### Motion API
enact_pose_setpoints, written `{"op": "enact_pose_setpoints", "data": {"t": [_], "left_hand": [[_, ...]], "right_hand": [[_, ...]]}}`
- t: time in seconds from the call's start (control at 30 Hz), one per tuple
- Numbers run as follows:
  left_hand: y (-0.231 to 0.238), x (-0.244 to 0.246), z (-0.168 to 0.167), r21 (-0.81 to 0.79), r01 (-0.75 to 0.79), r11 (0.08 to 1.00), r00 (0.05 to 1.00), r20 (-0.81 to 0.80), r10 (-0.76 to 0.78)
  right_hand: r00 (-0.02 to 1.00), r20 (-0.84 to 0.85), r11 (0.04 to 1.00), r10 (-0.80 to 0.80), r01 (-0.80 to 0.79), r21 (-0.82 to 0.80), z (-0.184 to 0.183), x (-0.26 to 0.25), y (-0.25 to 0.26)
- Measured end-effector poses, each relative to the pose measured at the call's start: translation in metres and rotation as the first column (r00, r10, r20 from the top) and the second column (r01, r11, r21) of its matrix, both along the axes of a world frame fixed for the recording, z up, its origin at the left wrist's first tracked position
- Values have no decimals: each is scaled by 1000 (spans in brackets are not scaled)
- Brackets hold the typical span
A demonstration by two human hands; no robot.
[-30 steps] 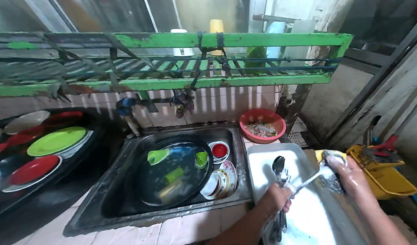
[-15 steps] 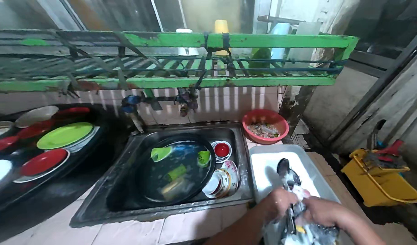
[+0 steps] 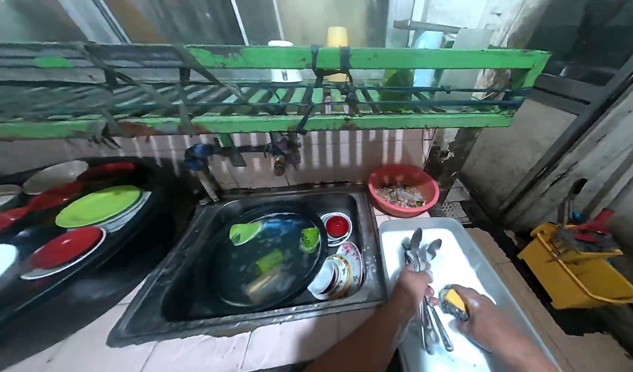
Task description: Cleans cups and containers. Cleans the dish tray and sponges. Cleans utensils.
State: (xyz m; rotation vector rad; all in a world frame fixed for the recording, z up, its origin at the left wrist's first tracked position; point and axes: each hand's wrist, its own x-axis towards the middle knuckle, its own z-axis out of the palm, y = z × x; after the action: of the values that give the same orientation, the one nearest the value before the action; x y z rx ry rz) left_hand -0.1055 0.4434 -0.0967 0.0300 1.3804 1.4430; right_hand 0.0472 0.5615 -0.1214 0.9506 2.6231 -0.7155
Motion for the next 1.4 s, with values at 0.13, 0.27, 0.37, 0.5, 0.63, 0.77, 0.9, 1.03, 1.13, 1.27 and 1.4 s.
{"op": "enact_pose_setpoints", "data": {"t": [0.13,0.27,0.37,0.5,0.63,0.77,0.9,1.03,1.13,1.27,1.4], "left_hand": [[-4,1,2,71,52,996,999,13,-53],[-4,1,0,33,69,997,997,-32,-68],[-2,10,5,-52,184,981,975,-114,-189],[-3,17,5,-30,262,964,951,-161,-264],[-5,13,3,-132,286,949,920,-239,-311],[1,14,0,-241,284,928,887,-301,-350],[1,9,-2,-220,192,956,929,-273,-249],[2,13,-1,-207,191,960,927,-283,-245],[2,14,-3,-244,194,950,911,-316,-267],[4,13,0,-268,176,947,903,-339,-263],[0,13,-2,-266,177,947,899,-347,-266]], "right_hand": [[971,-31,970,-237,235,-67,1,-4,2],[649,-396,727,-649,376,-575,50,-5,-1],[654,-432,732,-621,288,-617,79,-17,-4],[631,-457,765,-626,383,-518,70,-31,-4],[704,-416,774,-576,306,-554,47,-30,-22],[629,-467,777,-621,418,-470,50,-32,10],[622,-480,774,-618,377,-509,68,-29,19],[863,-306,901,-402,314,-299,57,-36,-4],[861,-315,917,-399,372,-143,48,-47,4],[891,-310,943,-331,327,-65,45,-50,-12],[909,-282,951,-307,301,-66,38,-50,-10]]}}
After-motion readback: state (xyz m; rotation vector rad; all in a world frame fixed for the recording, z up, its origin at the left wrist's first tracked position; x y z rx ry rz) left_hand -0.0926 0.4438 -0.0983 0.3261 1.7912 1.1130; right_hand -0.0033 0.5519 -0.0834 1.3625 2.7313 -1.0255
